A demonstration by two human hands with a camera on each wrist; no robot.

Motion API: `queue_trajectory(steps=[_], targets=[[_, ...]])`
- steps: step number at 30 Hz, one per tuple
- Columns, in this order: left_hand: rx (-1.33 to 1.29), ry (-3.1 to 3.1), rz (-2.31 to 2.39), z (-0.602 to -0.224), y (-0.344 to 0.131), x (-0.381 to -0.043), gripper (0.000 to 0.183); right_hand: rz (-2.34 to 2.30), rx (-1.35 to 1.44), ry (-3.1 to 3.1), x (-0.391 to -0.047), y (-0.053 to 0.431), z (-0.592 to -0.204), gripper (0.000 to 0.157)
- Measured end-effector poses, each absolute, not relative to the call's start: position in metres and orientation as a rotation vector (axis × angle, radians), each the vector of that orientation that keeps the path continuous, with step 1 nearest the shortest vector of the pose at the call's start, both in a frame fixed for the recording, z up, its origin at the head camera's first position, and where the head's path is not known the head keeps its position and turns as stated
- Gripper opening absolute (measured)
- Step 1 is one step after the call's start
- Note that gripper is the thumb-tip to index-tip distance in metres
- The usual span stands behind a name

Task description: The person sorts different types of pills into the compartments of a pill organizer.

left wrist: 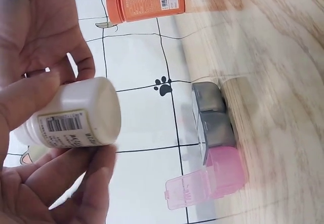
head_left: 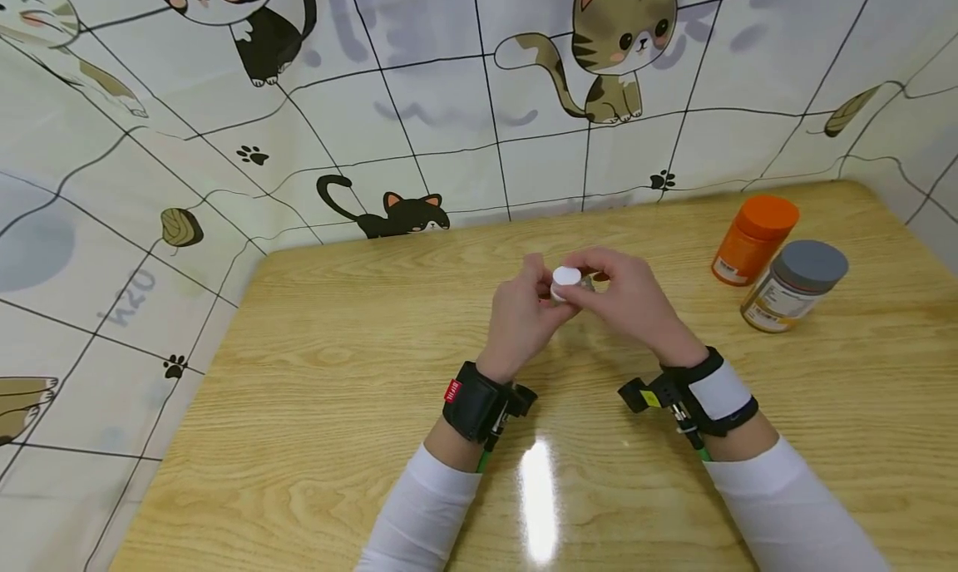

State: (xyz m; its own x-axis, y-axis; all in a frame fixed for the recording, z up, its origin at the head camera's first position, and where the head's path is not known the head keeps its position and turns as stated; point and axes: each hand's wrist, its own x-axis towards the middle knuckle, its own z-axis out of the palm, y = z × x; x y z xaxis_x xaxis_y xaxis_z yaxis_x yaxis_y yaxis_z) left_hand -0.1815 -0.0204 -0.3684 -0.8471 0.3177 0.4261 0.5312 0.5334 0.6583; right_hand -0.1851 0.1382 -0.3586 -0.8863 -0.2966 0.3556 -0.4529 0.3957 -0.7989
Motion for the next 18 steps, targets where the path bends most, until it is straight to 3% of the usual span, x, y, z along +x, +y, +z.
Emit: queue_trajectory(steps=[11,18], targets=[[-0.661,-2.866,-1.288,-0.380,-0.020,-0.184,0.030,1.377,1.011,-2.746,-0.195,0.161,-0.369,0.028],[-0.700,-2.976,-1.251,-0.390,-0.018,-0.186,0.034,1.250,1.115,-2.808,-0.193,0.158,-0.373,0.023]])
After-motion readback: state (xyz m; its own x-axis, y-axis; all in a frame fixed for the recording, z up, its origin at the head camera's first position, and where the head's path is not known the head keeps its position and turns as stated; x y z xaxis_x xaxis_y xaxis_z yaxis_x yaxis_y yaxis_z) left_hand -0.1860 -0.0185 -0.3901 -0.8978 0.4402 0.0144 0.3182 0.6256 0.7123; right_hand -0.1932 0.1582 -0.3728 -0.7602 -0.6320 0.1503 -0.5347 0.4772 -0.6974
